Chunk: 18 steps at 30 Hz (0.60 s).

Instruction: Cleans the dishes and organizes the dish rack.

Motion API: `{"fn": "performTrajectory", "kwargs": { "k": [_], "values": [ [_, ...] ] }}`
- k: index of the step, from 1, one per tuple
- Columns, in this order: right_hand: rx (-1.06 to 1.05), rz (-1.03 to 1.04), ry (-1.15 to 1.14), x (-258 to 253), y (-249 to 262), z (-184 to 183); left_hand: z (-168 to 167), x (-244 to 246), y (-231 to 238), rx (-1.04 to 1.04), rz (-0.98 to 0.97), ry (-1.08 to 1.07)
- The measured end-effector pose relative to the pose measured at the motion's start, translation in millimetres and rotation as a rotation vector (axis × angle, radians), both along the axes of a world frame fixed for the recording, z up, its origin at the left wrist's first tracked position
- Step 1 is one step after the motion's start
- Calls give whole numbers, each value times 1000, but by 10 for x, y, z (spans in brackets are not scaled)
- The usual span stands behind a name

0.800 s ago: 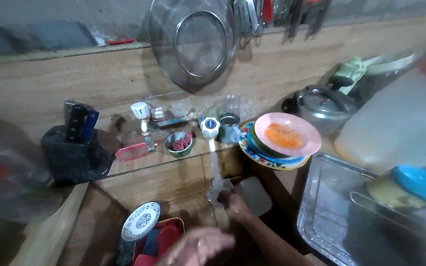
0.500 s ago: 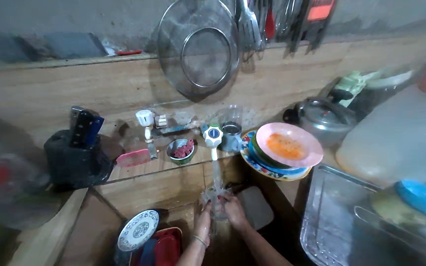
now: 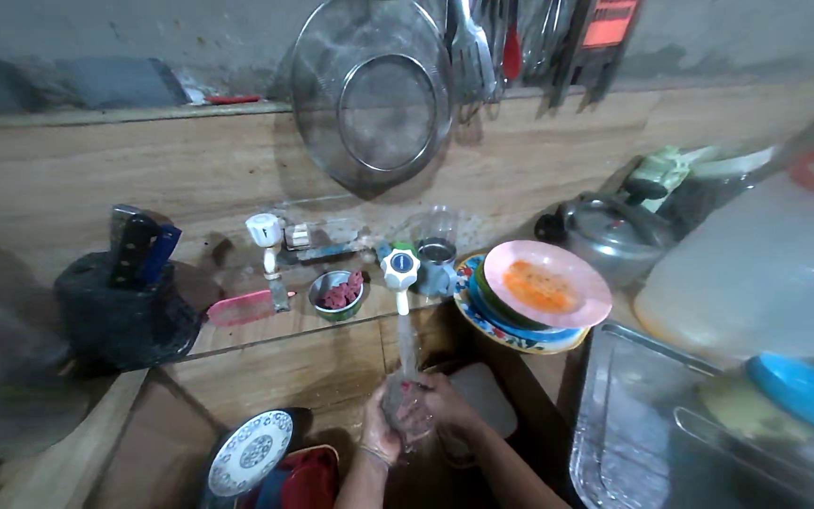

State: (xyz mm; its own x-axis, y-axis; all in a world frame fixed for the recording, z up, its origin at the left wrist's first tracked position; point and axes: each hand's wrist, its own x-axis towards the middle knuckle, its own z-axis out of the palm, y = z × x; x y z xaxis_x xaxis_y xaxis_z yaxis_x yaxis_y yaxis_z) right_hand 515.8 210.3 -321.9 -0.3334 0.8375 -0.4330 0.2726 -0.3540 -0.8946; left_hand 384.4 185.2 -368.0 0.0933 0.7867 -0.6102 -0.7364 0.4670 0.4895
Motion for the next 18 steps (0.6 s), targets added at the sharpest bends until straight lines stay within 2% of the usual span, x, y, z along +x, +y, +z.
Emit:
{"fn": "performTrajectory", "kwargs": {
  "k": [2, 3, 4, 7, 8, 9, 10, 11, 14, 15, 16, 18],
  "values": [
    [-116, -335, 74, -191, -37, 66, 0, 112, -64, 39, -48, 123],
    [-103, -377, 74, -259, -67, 82, -5, 132, -63, 39, -60, 157],
    [-51, -299, 25, -283, -102, 58, -18, 122, -47, 42, -40, 150],
    [350, 374, -465, -150, -184, -60, -39, 4, -31, 78, 65, 19],
    [437, 529, -614, -104, -200, -50, -56, -41, -31, 38, 38, -6],
    [454, 601, -699, -81, -206, -21, -84, -69, -24, -15, -18, -7],
    [397, 587, -713, -94, -203, 30, -111, -79, -19, -58, -67, 16],
    [324, 484, -664, -137, -205, 68, -136, -84, -27, -65, -95, 29],
    [150, -12, -340, -361, -226, 90, -137, -24, -33, 100, 2, -12],
    [158, -16, -297, -399, -241, 52, -122, -9, -25, 146, 67, -6],
    [215, 103, -326, -391, -262, 8, -115, -26, -15, 188, 116, -25],
    [476, 479, -550, -260, -307, -75, -164, -116, 1, 252, 145, -102]
  ]
}}
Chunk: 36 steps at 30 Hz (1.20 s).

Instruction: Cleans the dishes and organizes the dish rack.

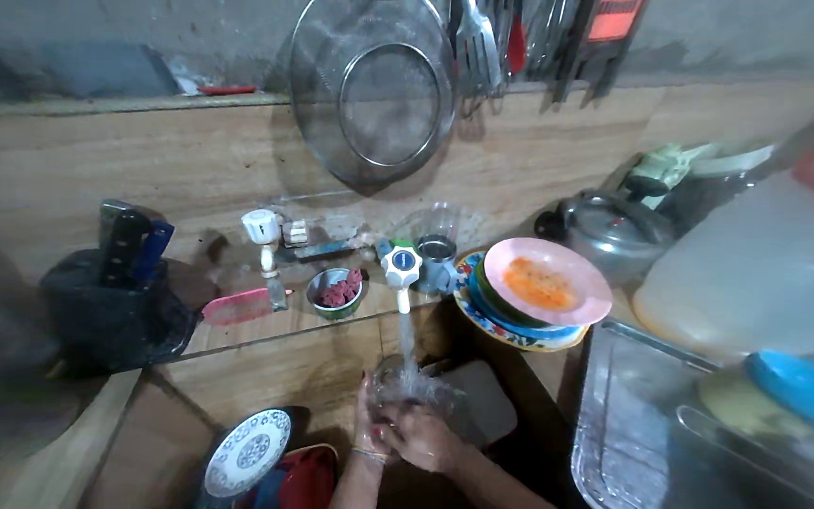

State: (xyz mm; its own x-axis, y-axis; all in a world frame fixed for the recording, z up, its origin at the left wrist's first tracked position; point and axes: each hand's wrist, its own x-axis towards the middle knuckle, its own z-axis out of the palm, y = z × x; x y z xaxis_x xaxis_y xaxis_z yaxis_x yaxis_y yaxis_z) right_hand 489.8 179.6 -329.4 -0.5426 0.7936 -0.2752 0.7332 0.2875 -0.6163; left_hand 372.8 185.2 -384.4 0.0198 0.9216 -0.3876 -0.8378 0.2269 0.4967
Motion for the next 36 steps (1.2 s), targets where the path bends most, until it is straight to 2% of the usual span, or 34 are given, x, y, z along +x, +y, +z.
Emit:
{"fn": "performTrajectory", "kwargs": {
  "k": [2, 5, 8, 10, 12, 13, 16, 18, 19, 20, 22, 24, 25, 26, 27, 29, 30, 32, 34, 36],
  "values": [
    [221, 149, -151, 154, -27, -110, 25, -14, -10, -68, 11, 6],
    [-56, 65, -259, 18, 10, 198, -35, 65, -15, -35, -41, -49],
    [-242, -266, -19, -80, 179, 230, 24, 124, -47, -88, -81, 69],
    [-250, -501, 126, -105, 284, 191, 70, 125, -36, -109, -114, 128],
    [-251, -567, 248, -165, 286, 77, 26, 142, -7, -89, -104, 111],
    [-270, -492, 233, -190, 236, 52, -40, 135, 5, -59, -83, 76],
    [-234, -23, -35, -101, 128, 89, -142, -20, -29, -30, -69, -62],
    [-123, 182, -176, 34, 164, 64, -82, -109, -45, -195, -153, -54],
    [-90, 198, -210, 78, 178, 95, -54, -107, -40, -258, -188, -13],
    [-88, 150, -232, 80, 172, 158, -21, -80, -35, -291, -207, 14],
    [-181, -150, -139, -10, 140, 287, 54, -11, -65, -250, -186, 4],
    [-263, -573, 168, -112, 123, 240, 86, 43, -69, -185, -133, -11],
    [-287, -662, 294, -127, 120, 174, 71, 44, -70, -175, -115, -6],
    [-287, -618, 323, -108, 112, 99, 40, 34, -70, -180, -91, -4],
    [-258, -470, 251, -60, 105, 48, 16, 19, -64, -189, -68, -10],
    [-142, -144, -56, 44, 90, 61, -12, 9, -36, -231, -78, 21],
    [-111, -56, -188, 60, 86, 115, -11, 18, -40, -244, -125, 33],
    [-137, -95, -265, -1, 105, 215, -8, 82, -78, -213, -193, 14],
    [-180, -242, -193, -115, 95, 256, -10, 166, -91, -116, -159, 7],
    [-155, -176, -150, -139, 24, 224, -32, 141, -60, -65, -65, -5]
  ]
}}
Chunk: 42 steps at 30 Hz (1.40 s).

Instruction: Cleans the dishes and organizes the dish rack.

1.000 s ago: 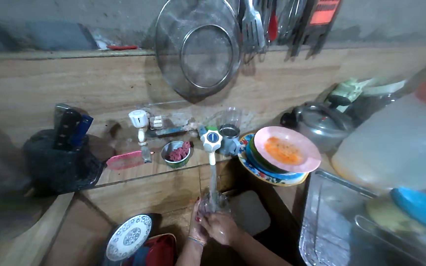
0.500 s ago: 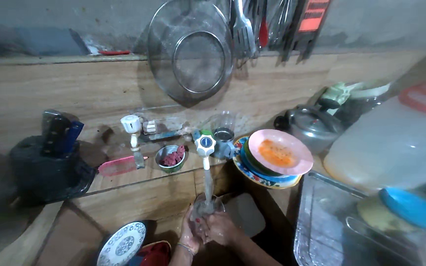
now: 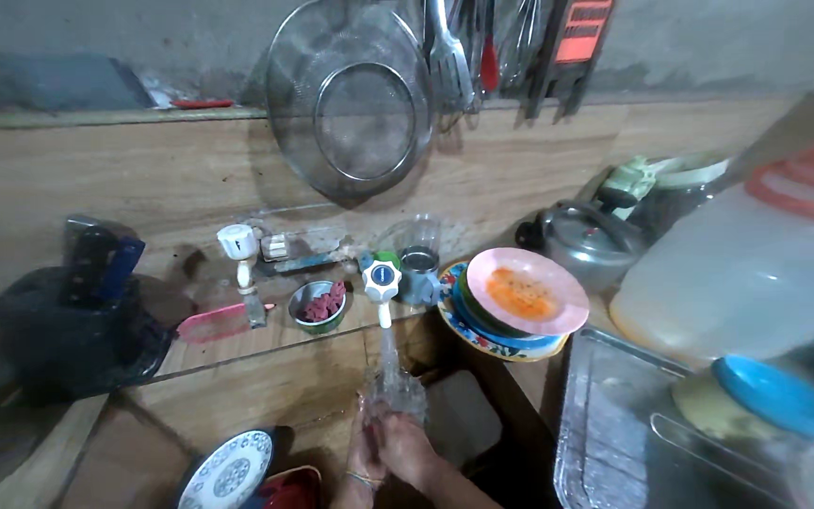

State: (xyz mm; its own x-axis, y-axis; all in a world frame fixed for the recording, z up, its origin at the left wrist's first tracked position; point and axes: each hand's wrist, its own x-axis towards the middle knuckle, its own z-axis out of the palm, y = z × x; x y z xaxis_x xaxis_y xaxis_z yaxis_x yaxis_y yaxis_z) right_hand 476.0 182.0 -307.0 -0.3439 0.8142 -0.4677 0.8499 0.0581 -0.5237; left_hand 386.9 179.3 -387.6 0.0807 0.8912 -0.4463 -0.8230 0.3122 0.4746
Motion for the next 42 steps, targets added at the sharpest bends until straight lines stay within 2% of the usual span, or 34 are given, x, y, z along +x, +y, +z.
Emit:
{"fn": "performTrajectory", "kwargs": {
  "k": [3, 4, 6, 8, 10, 12, 14, 16, 17, 18, 21, 22, 27, 30, 35, 42],
  "values": [
    [166, 341, -62, 207, -25, -184, -53, -116, 25, -52, 51, 41],
    [210, 402, -106, 280, 16, -220, -54, -126, 37, -56, 45, 37],
    [155, 393, -157, 296, 57, -169, -35, -101, 53, -80, 26, 58],
    [-26, 280, -97, 169, 32, -50, -3, -41, 6, -89, -8, 134],
    [-159, 57, 188, 66, 85, -79, 4, -11, -54, -93, -35, 122],
    [-159, -249, 472, 38, 149, -142, 61, -8, -68, -151, -44, 76],
    [42, -321, 424, 126, 187, -42, 101, 17, -8, -183, -14, 31],
    [410, -348, 341, 279, 180, -83, 182, 66, 27, -203, 17, -23],
    [559, -423, 402, 357, 210, -192, 225, 100, 37, -222, 21, -28],
    [576, -530, 485, 422, 250, -271, 261, 141, 46, -242, 24, -20],
    [164, -903, 784, 463, 262, -319, 319, 224, 58, -239, 2, 12],
    [61, -968, 826, 458, 243, -345, 332, 218, 64, -232, 4, 13],
    [-275, -1164, 1145, 400, 197, -418, 622, -38, 18, -205, 68, 112],
    [-461, -1170, 1337, 262, 195, -297, 913, -197, 3, -128, 148, 155],
    [-559, -1158, 1328, 66, 282, -232, 1533, -529, 52, -17, 282, 185],
    [-600, -1144, 1332, -27, 319, -64, 2507, -663, 156, 113, 269, 417]
  ]
}}
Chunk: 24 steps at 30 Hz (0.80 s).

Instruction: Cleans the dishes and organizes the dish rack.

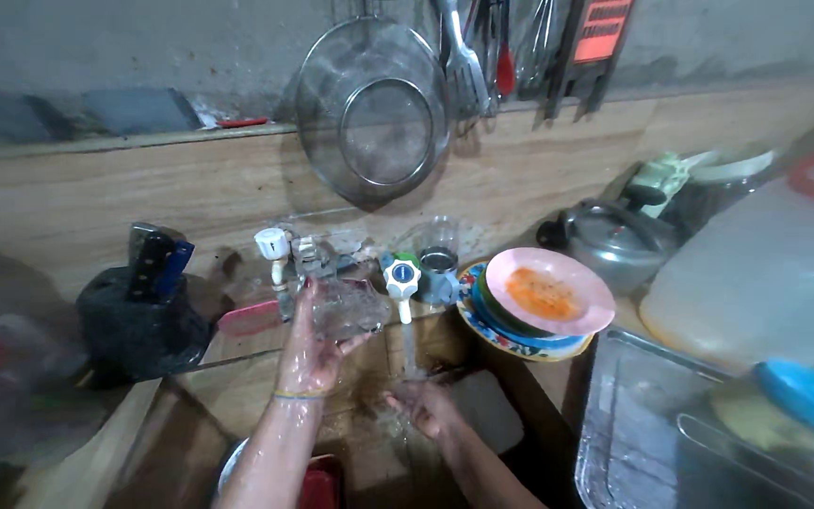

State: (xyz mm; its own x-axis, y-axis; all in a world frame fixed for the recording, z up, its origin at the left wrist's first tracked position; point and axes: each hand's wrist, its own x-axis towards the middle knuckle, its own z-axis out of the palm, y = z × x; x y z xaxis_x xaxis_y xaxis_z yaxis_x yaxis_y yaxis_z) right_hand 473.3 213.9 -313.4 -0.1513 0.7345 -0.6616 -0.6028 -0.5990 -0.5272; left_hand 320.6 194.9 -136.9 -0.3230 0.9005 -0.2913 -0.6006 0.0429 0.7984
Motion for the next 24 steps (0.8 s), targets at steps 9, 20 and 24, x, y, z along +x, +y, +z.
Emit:
{"fn": "performTrajectory", "kwargs": {
  "k": [9, 20, 24],
  "values": [
    [59, 85, -142, 44, 63, 194, 570, 87, 297, 25, -89, 311],
    [1807, 144, -1664, 264, 433, 1266, 298, -183, 350, 201, -54, 680],
    [1762, 1028, -1974, 168, 738, 1933, 11, -375, 183, 86, -54, 723]
  ]
}}
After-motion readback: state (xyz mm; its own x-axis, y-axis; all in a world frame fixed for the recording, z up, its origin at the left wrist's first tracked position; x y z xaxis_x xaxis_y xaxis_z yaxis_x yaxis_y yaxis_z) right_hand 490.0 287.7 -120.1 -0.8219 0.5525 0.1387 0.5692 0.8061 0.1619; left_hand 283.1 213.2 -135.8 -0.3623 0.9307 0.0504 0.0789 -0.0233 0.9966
